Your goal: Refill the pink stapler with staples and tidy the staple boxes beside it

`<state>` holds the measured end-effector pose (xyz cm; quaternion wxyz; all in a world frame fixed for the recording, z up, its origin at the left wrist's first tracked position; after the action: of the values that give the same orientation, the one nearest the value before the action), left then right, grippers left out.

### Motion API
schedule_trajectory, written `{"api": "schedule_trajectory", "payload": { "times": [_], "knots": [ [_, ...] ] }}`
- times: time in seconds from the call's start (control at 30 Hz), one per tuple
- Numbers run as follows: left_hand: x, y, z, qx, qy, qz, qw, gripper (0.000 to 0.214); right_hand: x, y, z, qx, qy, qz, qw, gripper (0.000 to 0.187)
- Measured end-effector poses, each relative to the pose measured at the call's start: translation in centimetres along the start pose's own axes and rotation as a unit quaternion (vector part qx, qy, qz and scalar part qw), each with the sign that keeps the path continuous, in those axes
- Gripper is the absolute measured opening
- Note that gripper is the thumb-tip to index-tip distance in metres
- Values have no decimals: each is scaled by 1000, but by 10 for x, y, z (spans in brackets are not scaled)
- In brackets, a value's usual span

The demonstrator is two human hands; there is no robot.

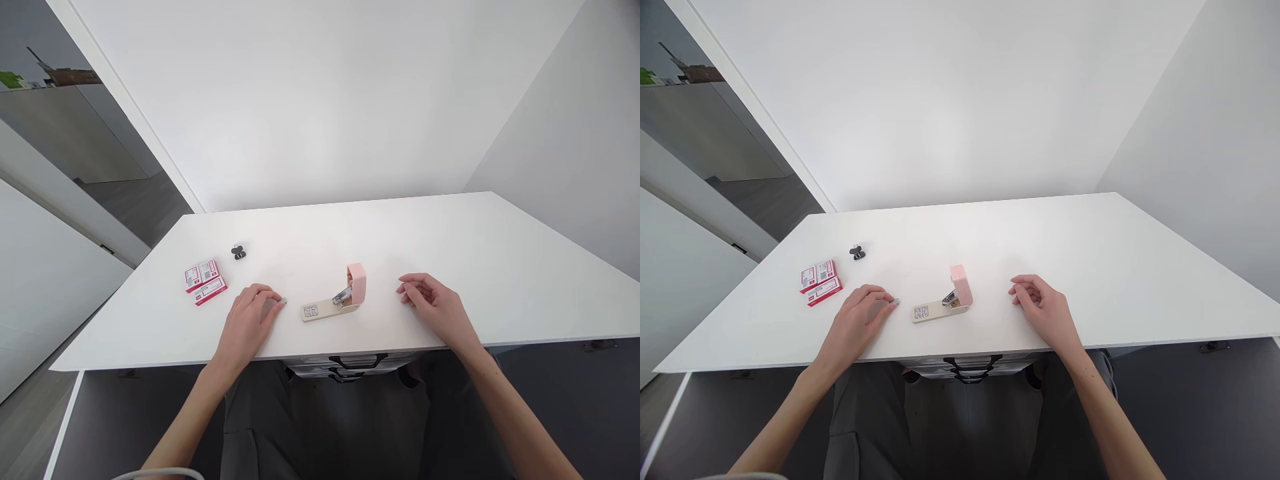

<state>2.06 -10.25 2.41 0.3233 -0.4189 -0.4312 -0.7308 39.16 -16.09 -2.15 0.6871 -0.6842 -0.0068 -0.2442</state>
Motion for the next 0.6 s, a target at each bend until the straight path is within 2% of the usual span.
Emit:
{"api": "schedule_trajectory", "payload": {
  "times": [0.1, 0.23, 0.4, 0.6],
  "knots": [
    [-3, 11, 1, -9, 3, -64, 998, 21, 0, 0, 0, 0, 0, -1, 1000, 23],
    [-13, 39, 4, -22, 11, -154, 988, 16, 0, 0, 0, 4, 3, -5, 1000, 24],
    [-31, 71, 10, -19, 26, -214, 976, 13, 1, -1, 0, 7, 4, -6, 1000, 23],
    [-48, 86, 15, 9, 11, -261, 965, 15, 1, -2, 0, 8, 4, -2, 1000, 23]
  ]
}}
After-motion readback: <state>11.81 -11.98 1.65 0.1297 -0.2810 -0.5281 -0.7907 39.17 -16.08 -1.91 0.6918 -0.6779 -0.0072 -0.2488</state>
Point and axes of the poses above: each hand's wrist, its own z-axis towards the middle knuckle, its own x-axis out of the back of the hand, y = z × x, the point moved 5 cm from there along z, towards the middle knuckle, and after that the axes turned 3 degrees about z, right-handed, at the moved point
